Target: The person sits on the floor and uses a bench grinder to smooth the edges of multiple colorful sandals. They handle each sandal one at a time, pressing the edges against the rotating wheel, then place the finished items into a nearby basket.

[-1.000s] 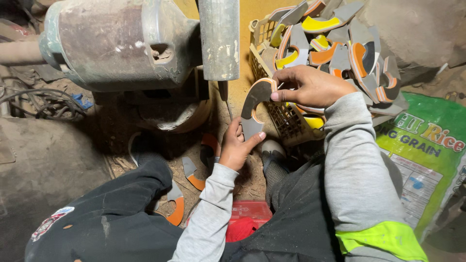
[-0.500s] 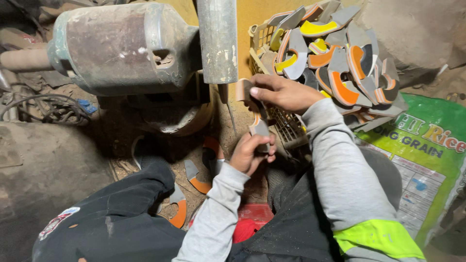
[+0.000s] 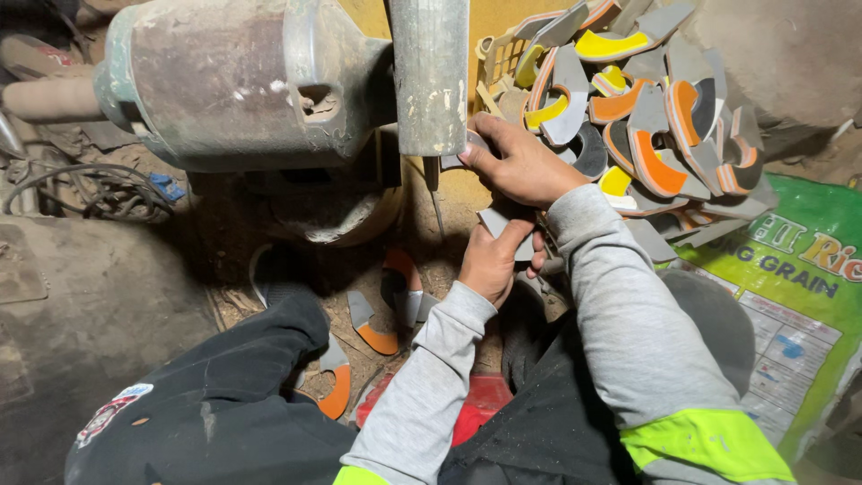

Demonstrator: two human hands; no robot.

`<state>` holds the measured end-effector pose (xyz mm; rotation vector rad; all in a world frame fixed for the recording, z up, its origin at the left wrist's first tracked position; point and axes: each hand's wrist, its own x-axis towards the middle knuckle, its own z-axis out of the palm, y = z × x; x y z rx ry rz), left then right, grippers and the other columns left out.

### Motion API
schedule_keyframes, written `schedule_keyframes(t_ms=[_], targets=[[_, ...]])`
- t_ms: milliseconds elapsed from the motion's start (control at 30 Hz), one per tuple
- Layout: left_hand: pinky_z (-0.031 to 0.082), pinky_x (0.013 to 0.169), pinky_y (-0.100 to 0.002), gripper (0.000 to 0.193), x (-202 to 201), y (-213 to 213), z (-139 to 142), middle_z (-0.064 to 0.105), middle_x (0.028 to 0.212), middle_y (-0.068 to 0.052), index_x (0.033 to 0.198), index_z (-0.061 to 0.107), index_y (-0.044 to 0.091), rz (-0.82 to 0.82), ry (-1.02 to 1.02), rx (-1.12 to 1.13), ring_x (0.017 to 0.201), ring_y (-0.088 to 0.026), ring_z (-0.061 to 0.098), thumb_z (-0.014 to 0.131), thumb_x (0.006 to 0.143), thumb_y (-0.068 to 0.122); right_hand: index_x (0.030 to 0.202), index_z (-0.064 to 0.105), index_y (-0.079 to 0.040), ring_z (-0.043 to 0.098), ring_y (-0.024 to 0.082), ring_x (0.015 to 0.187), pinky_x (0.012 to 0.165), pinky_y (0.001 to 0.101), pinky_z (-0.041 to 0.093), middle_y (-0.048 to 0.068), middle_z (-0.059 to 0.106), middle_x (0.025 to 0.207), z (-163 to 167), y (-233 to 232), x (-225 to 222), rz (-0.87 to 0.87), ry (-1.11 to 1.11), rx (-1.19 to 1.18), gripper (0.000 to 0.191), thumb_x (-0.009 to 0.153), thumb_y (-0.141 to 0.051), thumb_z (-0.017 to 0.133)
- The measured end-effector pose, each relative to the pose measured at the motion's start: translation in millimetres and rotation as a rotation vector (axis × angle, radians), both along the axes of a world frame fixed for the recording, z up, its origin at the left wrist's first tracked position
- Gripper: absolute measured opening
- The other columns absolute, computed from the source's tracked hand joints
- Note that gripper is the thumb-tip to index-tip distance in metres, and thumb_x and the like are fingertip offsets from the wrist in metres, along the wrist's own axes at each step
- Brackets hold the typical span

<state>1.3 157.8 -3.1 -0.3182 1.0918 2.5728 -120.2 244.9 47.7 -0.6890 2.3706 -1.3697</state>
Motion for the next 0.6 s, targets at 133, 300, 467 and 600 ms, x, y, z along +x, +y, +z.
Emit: schedule_keyframes(t_ms=[133, 300, 467, 600], targets=[[0.044, 0.047, -0.029, 0.017, -9, -7, -3, 0.062, 0.074, -0.008, 0.093, 0.062, -0.002, -0.035, 0.020, 0.030, 0.057, -0.016, 0.058, 0.059, 0.099, 0.013, 0.132, 0.058, 0.001, 0.066, 0.033, 0.112, 0.098, 0.0390, 0.050, 0.021, 0.069, 0.119, -3, -5, -10, -0.029, 0.123, 0.032, 0.042, 0.103, -0.029, 0.057], [0.044, 0.048, -0.032, 0.016, -23, -14, -11, 0.061, 0.075, -0.008, 0.094, 0.061, -0.001, -0.051, 0.009, 0.060, 0.058, -0.017, 0.059, 0.058, 0.098, 0.014, 0.127, 0.059, 0.003, 0.066, 0.041, 0.110, 0.096, 0.0416, 0.050, 0.026, 0.069, 0.117, -10, -11, -21, -0.060, 0.151, 0.076, 0.039, 0.103, -0.026, 0.056], [0.046, 0.054, -0.033, 0.017, -15, -11, -20, 0.061, 0.076, -0.009, 0.093, 0.061, -0.002, -0.035, 0.028, 0.105, 0.060, -0.019, 0.059, 0.058, 0.099, 0.014, 0.128, 0.058, 0.003, 0.065, 0.041, 0.113, 0.098, 0.0415, 0.049, 0.028, 0.068, 0.119, -14, -11, -16, -0.055, 0.169, 0.059, 0.040, 0.102, -0.027, 0.058], [0.047, 0.057, -0.033, 0.018, 5, -4, -27, 0.062, 0.078, -0.010, 0.093, 0.062, -0.004, -0.017, 0.086, 0.114, 0.061, -0.019, 0.059, 0.059, 0.101, 0.013, 0.132, 0.055, 0.003, 0.062, 0.038, 0.120, 0.102, 0.0404, 0.048, 0.026, 0.065, 0.125, -8, -8, 0, -0.015, 0.147, 0.092, 0.046, 0.100, -0.030, 0.060]])
